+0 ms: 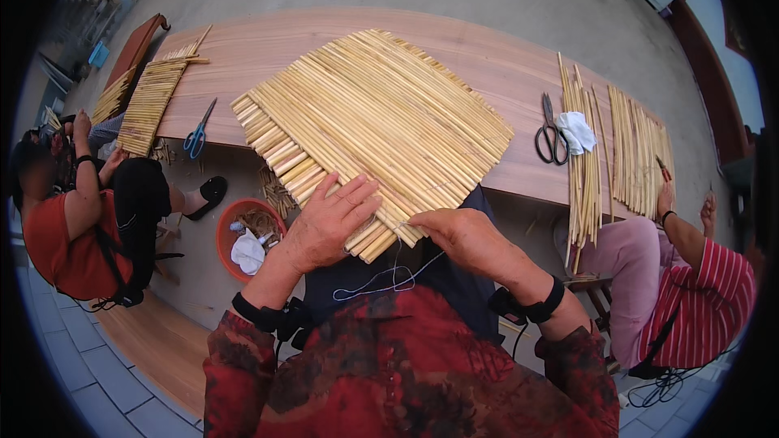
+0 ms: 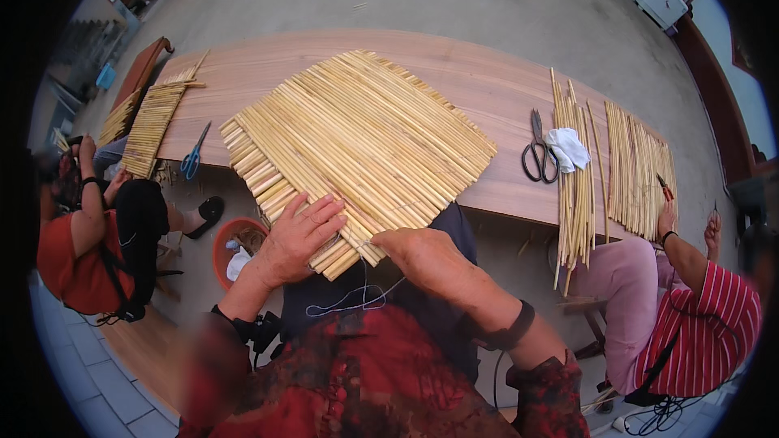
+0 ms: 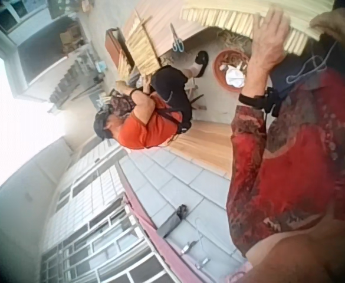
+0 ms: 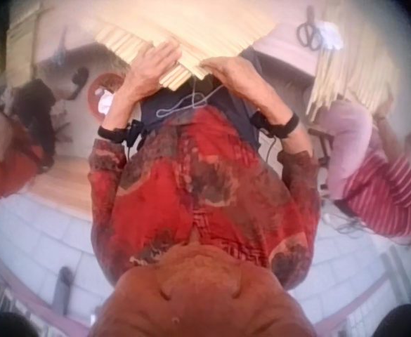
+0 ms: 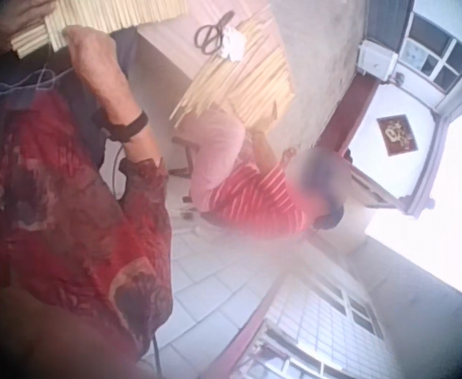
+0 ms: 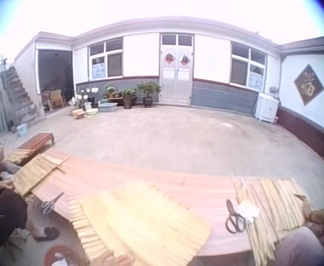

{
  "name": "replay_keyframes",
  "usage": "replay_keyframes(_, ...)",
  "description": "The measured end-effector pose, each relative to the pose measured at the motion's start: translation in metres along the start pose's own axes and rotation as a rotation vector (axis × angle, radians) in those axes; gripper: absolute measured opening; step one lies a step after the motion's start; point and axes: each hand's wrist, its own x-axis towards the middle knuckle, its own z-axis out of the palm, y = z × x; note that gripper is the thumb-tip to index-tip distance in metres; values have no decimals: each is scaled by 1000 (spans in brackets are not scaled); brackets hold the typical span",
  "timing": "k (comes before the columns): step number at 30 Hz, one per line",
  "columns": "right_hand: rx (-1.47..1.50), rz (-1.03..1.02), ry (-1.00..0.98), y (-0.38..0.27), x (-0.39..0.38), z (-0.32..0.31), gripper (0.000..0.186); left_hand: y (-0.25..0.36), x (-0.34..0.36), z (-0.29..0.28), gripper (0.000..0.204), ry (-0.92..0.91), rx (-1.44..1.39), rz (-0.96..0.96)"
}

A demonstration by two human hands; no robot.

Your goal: The person weaves together lengths of reed using a long white string and a needle, pulling the thread through the reeds to secure them in a flat panel.

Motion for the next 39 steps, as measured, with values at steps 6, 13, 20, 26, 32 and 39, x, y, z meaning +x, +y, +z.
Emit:
replay_keyframes(6, 83, 20, -71, 10, -3, -3, 24, 0, -1, -5, 91, -64, -25, 2)
replay_keyframes(13, 29, -48, -136, 12, -2, -15, 26, 1, -1, -4, 89, -57, -41, 2)
replay_keyframes(20, -29, -46, -235, 10, 7, -24, 27, 1, -1, -6, 78, -51, -37, -12)
replay_keyframes(26, -47, -36, -286, 9, 8, -29, 28, 2, 0, -6, 78, -34, -46, -13)
replay_keyframes(32, -59, -42, -315, 8, 11, -33, 27, 2, 0, -8, 77, -43, -57, -15)
replay_keyframes(39, -74, -19, -402, 4, 19, -37, 25, 2, 0, -7, 76, -34, -57, -17)
